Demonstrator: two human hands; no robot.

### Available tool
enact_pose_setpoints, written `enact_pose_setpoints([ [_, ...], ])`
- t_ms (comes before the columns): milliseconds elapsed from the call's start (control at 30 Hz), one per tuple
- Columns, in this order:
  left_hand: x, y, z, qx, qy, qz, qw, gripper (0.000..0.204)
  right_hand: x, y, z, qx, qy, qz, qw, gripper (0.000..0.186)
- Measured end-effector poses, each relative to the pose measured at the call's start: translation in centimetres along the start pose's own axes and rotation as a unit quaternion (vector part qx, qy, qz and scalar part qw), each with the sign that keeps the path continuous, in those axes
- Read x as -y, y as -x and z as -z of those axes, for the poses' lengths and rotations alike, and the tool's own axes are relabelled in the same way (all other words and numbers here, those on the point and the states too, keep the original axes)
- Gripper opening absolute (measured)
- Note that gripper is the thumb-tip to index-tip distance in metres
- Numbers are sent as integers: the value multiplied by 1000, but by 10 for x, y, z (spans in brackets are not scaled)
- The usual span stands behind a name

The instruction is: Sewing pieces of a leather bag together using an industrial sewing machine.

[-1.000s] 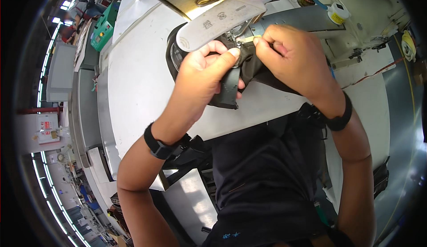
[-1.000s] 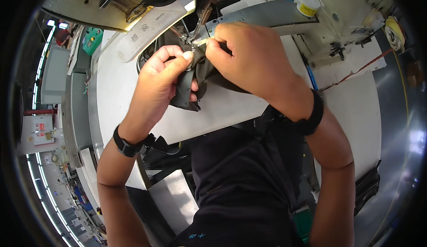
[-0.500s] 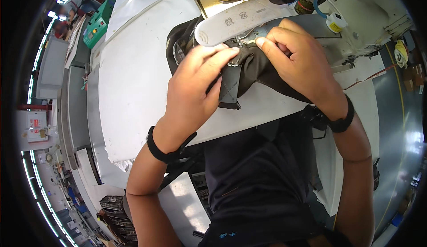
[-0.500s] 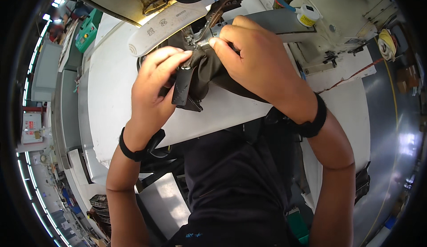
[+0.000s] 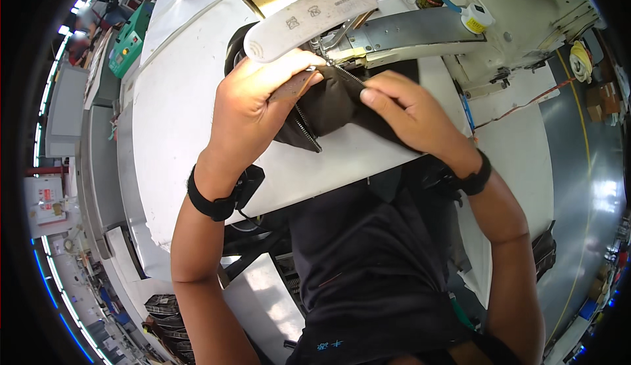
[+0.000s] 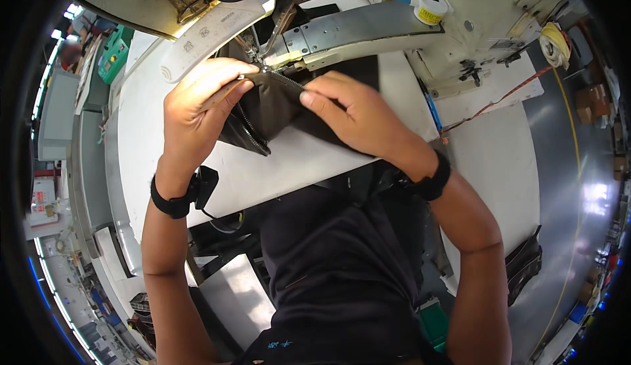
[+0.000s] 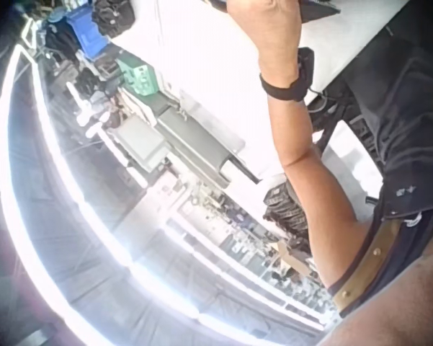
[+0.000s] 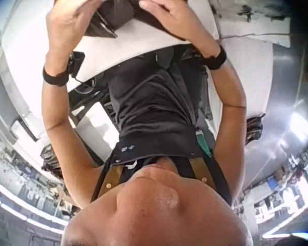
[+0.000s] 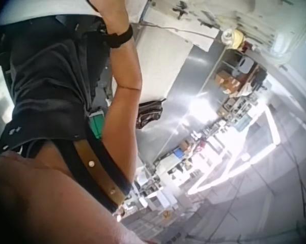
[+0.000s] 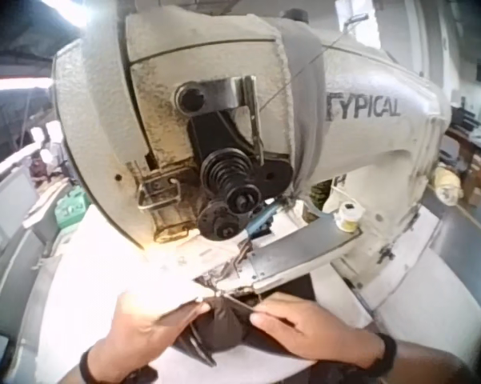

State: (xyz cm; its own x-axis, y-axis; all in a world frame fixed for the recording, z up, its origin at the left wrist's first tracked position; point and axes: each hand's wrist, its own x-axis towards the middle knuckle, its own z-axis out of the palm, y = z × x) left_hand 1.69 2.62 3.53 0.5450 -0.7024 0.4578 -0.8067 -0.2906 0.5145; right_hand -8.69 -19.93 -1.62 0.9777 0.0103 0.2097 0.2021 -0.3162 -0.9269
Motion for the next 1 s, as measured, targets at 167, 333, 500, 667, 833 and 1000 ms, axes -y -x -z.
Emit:
enact_pose_setpoints([
  [167,-3,-1,0,8,-116,-124,985,25,21,-21,35,-46,277,206,937,23],
  [333,-9,14,-17,-33,-206,-195,958,43,24,-55,46,-35,279,211,936,19],
  [500,-11,32,-40,-93,-139,-120,979,49,21,-56,34,-5,108,107,988,22],
  [667,-12,35,-48,-118,-122,-89,982,50,32,-53,46,68,60,14,996,23],
  [833,-17,36,-52,-154,-35,-43,986,41,27,-56,45,64,88,64,992,19],
  [1000,-21,34,-64,-213,106,84,968,36,25,-49,40,-24,144,108,983,17],
])
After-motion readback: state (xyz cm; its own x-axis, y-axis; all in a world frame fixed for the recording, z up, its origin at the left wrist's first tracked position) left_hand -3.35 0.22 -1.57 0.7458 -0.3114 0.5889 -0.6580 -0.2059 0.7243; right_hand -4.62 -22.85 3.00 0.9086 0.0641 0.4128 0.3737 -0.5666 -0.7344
